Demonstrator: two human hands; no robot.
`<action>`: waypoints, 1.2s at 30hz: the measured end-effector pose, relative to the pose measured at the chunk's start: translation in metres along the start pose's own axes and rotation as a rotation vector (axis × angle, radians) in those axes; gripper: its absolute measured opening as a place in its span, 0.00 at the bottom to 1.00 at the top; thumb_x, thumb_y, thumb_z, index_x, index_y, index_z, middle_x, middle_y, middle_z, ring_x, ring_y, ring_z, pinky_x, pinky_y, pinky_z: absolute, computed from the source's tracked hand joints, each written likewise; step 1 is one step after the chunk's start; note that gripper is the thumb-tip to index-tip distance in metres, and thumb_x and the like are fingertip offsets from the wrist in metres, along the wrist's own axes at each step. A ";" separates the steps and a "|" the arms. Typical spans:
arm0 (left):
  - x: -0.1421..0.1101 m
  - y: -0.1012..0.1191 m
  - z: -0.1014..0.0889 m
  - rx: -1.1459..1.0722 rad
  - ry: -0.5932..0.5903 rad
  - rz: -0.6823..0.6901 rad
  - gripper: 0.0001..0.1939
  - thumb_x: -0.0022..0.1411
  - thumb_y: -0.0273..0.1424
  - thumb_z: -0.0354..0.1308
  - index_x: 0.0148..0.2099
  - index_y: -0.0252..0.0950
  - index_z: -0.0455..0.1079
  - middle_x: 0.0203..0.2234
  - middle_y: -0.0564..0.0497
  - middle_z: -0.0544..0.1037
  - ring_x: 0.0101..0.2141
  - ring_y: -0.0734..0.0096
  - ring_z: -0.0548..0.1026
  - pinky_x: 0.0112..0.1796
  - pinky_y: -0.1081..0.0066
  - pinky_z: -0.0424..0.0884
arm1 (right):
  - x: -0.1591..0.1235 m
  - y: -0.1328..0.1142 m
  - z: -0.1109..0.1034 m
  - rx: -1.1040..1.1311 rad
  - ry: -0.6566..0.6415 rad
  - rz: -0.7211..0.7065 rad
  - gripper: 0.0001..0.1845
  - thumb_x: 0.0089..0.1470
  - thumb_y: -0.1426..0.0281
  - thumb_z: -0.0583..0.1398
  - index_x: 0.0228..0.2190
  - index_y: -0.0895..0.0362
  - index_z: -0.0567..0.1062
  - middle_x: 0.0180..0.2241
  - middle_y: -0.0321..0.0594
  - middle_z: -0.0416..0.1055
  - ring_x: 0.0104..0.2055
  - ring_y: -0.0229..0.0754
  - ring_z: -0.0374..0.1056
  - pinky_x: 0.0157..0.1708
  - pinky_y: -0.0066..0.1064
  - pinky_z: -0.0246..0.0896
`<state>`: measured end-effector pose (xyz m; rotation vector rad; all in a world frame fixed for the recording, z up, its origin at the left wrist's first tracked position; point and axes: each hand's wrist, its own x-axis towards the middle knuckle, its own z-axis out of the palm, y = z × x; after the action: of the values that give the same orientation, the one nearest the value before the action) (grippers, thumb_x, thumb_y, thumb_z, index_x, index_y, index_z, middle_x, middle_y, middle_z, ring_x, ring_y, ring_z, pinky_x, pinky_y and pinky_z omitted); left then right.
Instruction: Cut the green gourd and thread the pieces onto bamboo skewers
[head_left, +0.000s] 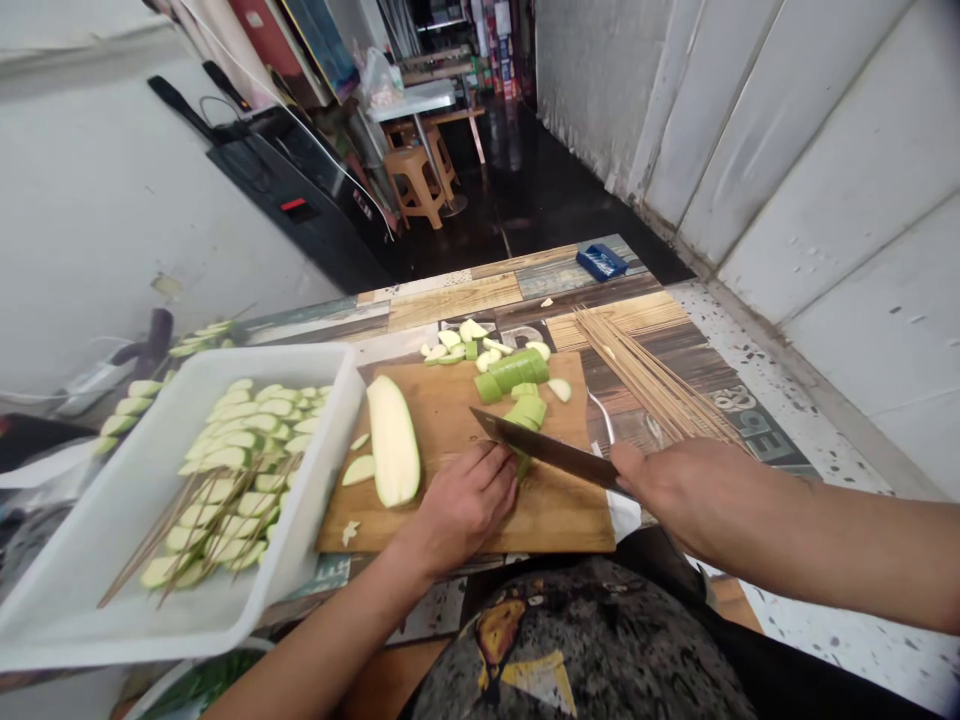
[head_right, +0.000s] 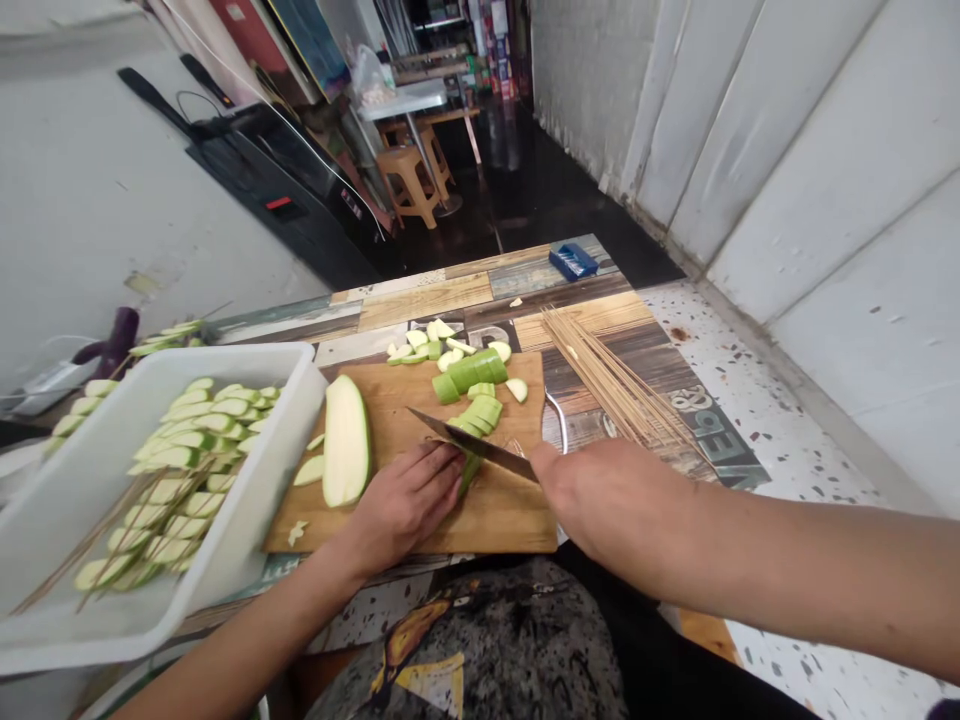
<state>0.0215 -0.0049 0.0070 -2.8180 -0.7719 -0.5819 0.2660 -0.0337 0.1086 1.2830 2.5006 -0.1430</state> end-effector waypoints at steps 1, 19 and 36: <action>0.000 0.001 -0.001 -0.004 0.015 -0.003 0.11 0.57 0.24 0.52 0.43 0.28 0.68 0.39 0.41 0.74 0.43 0.63 0.70 0.45 0.62 0.70 | -0.002 -0.002 -0.004 -0.017 -0.014 0.004 0.16 0.39 0.80 0.59 0.35 0.60 0.66 0.15 0.35 0.69 0.15 0.42 0.65 0.14 0.29 0.31; -0.007 0.002 0.003 -0.034 0.010 -0.060 0.10 0.57 0.25 0.52 0.42 0.31 0.69 0.39 0.42 0.74 0.42 0.64 0.71 0.43 0.62 0.71 | 0.002 -0.012 0.001 0.056 0.024 0.038 0.11 0.42 0.78 0.56 0.33 0.61 0.67 0.13 0.33 0.65 0.14 0.36 0.60 0.17 0.26 0.41; -0.006 0.005 0.001 -0.021 0.079 -0.059 0.06 0.57 0.25 0.53 0.37 0.32 0.69 0.35 0.43 0.75 0.38 0.65 0.72 0.38 0.64 0.72 | -0.003 -0.020 -0.007 0.013 -0.047 0.044 0.10 0.43 0.78 0.58 0.31 0.59 0.65 0.13 0.32 0.66 0.14 0.38 0.62 0.14 0.28 0.33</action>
<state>0.0201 -0.0116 0.0038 -2.7806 -0.8409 -0.7095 0.2498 -0.0460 0.1154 1.3232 2.4346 -0.1778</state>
